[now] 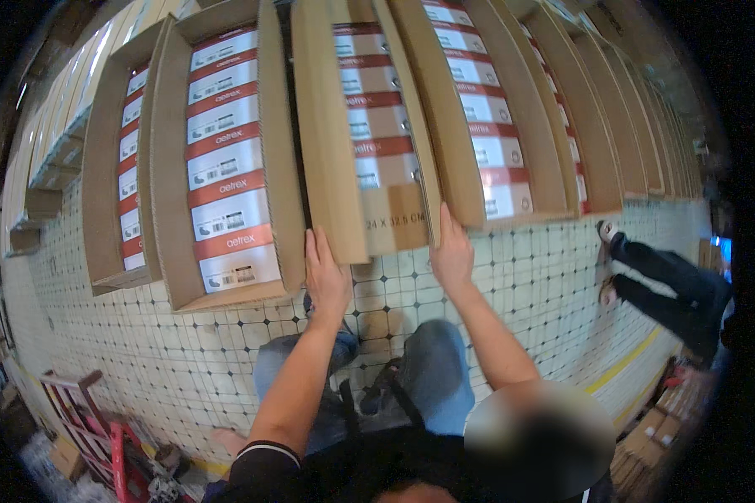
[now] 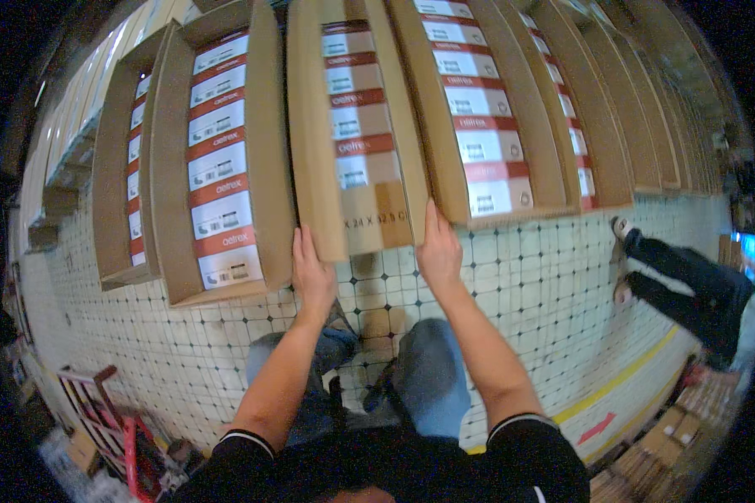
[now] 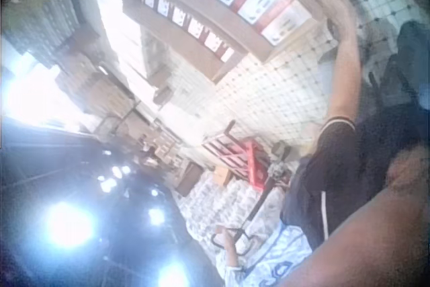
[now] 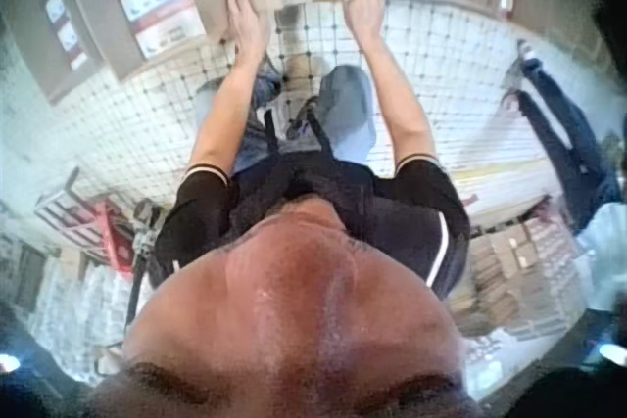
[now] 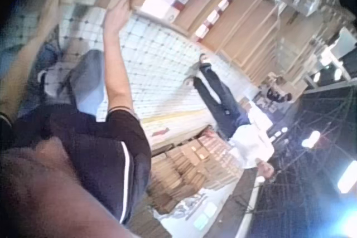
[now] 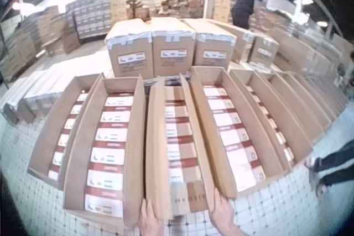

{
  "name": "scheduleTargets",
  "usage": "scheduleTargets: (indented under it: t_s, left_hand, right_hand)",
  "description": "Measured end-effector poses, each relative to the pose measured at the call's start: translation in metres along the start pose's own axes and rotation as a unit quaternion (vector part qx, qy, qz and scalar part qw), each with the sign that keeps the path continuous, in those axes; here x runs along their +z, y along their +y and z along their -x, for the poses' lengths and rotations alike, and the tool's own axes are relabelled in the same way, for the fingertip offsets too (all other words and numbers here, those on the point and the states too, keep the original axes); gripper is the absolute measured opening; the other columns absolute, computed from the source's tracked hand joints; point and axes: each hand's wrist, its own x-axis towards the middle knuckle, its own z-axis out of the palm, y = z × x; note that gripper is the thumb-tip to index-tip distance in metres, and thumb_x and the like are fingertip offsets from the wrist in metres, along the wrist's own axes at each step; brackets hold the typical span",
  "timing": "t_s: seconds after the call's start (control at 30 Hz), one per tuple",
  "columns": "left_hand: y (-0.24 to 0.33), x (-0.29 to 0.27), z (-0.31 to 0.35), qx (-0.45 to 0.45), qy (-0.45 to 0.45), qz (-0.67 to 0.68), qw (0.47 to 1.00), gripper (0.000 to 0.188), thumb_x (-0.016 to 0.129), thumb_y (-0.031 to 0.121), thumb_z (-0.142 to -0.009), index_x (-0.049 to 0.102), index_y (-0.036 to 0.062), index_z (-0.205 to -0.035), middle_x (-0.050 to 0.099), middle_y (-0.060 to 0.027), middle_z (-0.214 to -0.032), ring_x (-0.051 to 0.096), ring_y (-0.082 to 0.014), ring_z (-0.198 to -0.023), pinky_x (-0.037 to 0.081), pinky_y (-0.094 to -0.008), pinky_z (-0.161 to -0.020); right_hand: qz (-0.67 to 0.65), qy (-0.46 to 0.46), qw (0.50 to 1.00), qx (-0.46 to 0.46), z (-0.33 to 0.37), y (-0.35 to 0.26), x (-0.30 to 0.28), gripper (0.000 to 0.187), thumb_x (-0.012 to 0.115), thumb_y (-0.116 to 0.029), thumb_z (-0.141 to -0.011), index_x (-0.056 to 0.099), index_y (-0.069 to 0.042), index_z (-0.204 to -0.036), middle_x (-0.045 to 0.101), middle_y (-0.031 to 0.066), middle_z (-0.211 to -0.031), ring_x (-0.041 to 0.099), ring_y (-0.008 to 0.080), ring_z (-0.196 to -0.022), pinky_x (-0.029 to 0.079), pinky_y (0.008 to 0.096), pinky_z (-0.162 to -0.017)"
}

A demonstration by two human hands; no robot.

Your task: The person sits on the floor and repeatedly picks up small product boxes from a larger open carton, then places them into an adjacent empty carton. The person continues this pick-and-place cycle across multiple boxes.

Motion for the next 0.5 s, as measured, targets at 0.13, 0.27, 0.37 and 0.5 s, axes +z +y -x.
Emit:
scheduleTargets:
  t_s: [0.13,0.27,0.37,0.5]
  left_hand:
    - [-0.004,-0.007,-0.010,-0.024,0.041,0.132,0.990,0.046,0.052,0.023,-0.101,0.048,-0.0004,-0.140,0.062,-0.0293,-0.121,0.060,-0.0464,-0.113,0.048,-0.0457,-0.098]
    - [0.040,-0.046,-0.035,0.045,0.142,0.043,0.988,0.041,0.046,0.030,-0.104,0.059,-0.0006,-0.128,0.070,-0.0283,-0.100,0.067,-0.0479,-0.097,0.052,-0.0506,-0.086]
    - [0.082,-0.085,-0.069,0.029,0.171,-0.099,0.980,0.042,0.046,0.036,-0.104,0.065,0.0012,-0.116,0.071,-0.0264,-0.095,0.069,-0.0448,-0.091,0.053,-0.0535,-0.080]
    - [0.108,-0.110,-0.087,0.065,0.197,-0.156,0.966,0.043,0.045,0.040,-0.103,0.067,0.0036,-0.109,0.072,-0.0232,-0.090,0.070,-0.0421,-0.088,0.054,-0.0529,-0.077]
  right_hand:
    - [-0.025,-0.045,0.997,0.051,-0.009,-0.003,-0.013,0.045,0.059,-0.012,-0.089,0.052,0.005,-0.130,0.066,0.0283,-0.106,0.067,0.0441,-0.089,0.055,0.0502,-0.077]
    - [0.002,-0.027,1.000,0.012,-0.057,-0.028,-0.066,0.031,0.054,-0.026,-0.099,0.061,0.003,-0.107,0.069,0.0278,-0.090,0.068,0.0459,-0.085,0.054,0.0548,-0.075]
    - [0.019,-0.033,0.999,-0.031,-0.111,-0.037,-0.110,0.043,0.052,-0.036,-0.099,0.066,0.005,-0.097,0.069,0.0276,-0.088,0.067,0.0459,-0.087,0.053,0.0552,-0.078]
    - [0.024,0.025,0.999,-0.038,-0.143,-0.029,-0.144,0.053,0.049,-0.044,-0.099,0.071,0.004,-0.090,0.070,0.0282,-0.091,0.068,0.0450,-0.091,0.053,0.0541,-0.082]
